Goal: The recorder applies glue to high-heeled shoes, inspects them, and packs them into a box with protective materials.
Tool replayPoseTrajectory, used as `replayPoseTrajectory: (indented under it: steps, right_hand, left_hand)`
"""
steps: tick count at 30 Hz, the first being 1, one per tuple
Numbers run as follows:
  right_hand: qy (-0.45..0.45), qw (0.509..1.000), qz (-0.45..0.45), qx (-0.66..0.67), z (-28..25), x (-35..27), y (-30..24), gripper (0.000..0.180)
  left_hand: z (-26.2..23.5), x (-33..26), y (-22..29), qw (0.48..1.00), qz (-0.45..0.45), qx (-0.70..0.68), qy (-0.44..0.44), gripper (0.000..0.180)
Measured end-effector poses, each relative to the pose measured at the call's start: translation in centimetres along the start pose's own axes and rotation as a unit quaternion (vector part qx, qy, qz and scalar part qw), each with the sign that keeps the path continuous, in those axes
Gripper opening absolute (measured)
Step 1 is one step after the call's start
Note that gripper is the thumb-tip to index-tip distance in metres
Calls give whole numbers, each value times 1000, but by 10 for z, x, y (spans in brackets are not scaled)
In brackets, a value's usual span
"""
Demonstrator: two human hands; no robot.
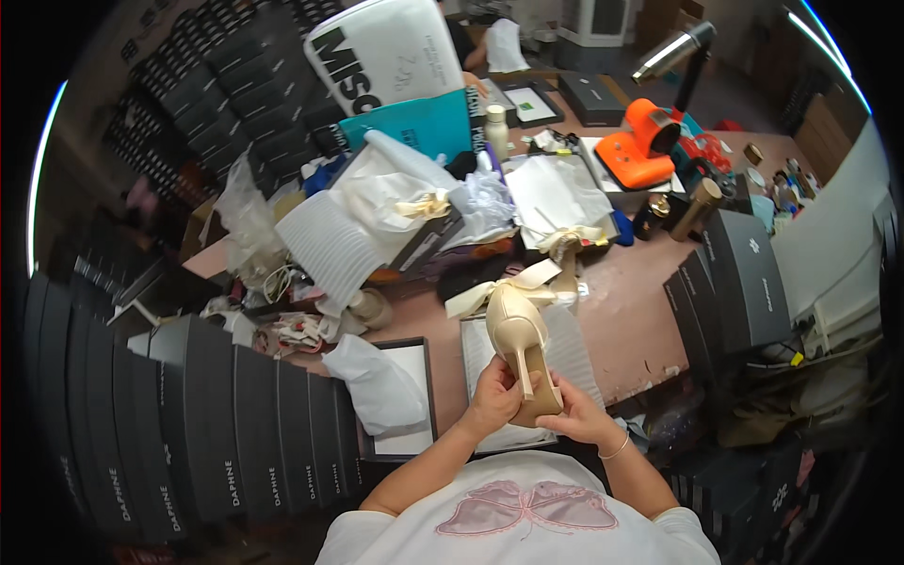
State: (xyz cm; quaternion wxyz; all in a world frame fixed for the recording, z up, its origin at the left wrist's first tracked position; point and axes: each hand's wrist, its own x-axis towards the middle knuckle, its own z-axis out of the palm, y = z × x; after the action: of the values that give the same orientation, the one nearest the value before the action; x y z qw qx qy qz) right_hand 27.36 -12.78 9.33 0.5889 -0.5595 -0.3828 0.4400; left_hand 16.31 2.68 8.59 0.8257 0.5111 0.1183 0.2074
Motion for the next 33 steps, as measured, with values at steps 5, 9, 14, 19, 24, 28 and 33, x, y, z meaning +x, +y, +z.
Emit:
replayPoseTrajectory:
  steps: [5, 9, 14, 19, 24, 28, 33]
  right_hand:
    - [39, 996, -39, 74, 7, 43, -9, 85]
    - [-217, 972, 25, 85, 52, 95, -21, 86]
    - [-226, 898, 207, 315, 76, 75, 27, 72]
    - [-222, 893, 293, 258, 59, 51, 43, 62]
    - [-89, 909, 287, 290, 27, 5, 44, 58]
    - [-66, 881, 289, 369, 30, -24, 42, 62]
    - [4, 894, 278, 352, 27, -61, 67, 66]
  left_hand:
    - [-55, -55, 41, 935, -128, 330, 2, 30]
    - [-81, -99, 23, 863, -23, 493, -110, 25]
    - [-91, -128, 14, 849, 9, 520, -97, 31]
    - [-102, -127, 29, 818, 13, 545, -184, 32]
    - [-208, -89, 98, 789, -70, 529, 305, 55]
    - [-319, -89, 46, 687, -106, 638, 331, 37]
    - [-228, -58, 74, 737, 110, 623, 238, 14]
